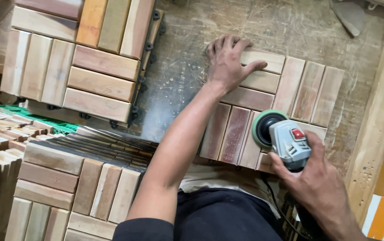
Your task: Sanding the surface of interlocking wooden floor tiles using an angle grinder with a sanding disc.
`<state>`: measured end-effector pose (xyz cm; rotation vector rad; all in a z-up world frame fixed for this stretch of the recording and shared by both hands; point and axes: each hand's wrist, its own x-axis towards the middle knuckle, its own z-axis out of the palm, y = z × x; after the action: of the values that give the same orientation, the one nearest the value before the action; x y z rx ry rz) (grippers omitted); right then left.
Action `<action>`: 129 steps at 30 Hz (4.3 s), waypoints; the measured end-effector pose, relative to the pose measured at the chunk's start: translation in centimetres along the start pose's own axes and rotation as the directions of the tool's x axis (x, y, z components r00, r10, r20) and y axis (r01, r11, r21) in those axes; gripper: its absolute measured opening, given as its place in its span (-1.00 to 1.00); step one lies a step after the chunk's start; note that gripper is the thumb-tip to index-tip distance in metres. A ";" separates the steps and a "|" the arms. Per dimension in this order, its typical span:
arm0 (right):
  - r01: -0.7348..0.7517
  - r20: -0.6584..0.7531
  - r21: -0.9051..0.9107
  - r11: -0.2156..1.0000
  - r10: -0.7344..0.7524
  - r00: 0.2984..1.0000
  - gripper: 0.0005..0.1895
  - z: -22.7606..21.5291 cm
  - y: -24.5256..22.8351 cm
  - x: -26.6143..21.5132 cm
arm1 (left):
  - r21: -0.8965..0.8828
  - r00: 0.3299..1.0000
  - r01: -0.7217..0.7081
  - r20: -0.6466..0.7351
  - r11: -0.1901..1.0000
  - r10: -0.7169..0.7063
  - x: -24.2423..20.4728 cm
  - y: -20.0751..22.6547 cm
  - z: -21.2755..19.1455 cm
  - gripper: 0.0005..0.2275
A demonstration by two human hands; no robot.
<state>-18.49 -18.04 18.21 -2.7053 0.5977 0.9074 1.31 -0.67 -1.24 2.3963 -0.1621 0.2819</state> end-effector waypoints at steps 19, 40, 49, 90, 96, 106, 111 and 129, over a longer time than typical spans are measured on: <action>-0.125 0.015 0.072 0.990 0.124 0.992 -0.12 -2.6 -0.2 0.2 | -0.075 0.999 -0.017 0.050 0.997 0.021 0.5 -0.2 -0.3 -0.44; 0.098 -0.105 -0.041 0.994 -0.102 0.989 0.08 3.7 7.8 -2.5 | -0.100 0.993 0.013 0.119 0.995 -0.001 0.4 0.2 -1.3 -0.46; -0.303 -0.104 0.227 0.925 0.333 0.937 -0.05 -0.9 7.5 -2.3 | -0.169 0.998 0.015 0.068 0.985 -0.003 -0.1 -0.5 -1.1 -0.50; -0.259 -0.095 0.216 0.941 0.285 0.954 -0.08 -4.9 5.0 2.9 | 0.258 0.806 -0.525 0.458 0.811 0.376 -17.2 8.1 -7.9 0.03; -0.192 0.016 0.135 0.972 0.191 0.981 -0.10 -2.0 5.1 0.5 | 0.472 0.927 -0.284 0.356 0.834 0.114 -16.7 6.6 -8.3 -0.14; 0.076 -0.046 -0.029 0.997 -0.077 0.996 0.07 0.5 6.0 1.1 | 0.447 0.944 -0.228 0.318 0.865 0.084 -16.9 6.0 -7.8 -0.24; -0.245 0.022 0.214 0.946 0.246 0.969 -0.10 -5.8 2.4 3.5 | 0.427 0.947 -0.226 0.306 0.875 0.096 -16.8 5.8 -7.8 -0.11; -0.077 -0.256 0.260 0.962 0.146 0.956 -0.16 -10.5 0.1 10.7 | 0.349 0.963 -0.219 0.229 0.911 0.143 -16.5 6.1 -8.0 -0.10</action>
<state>-5.31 -24.91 19.82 -2.6037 0.8658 0.4451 -17.16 0.82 4.45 2.7924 -0.4643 0.1681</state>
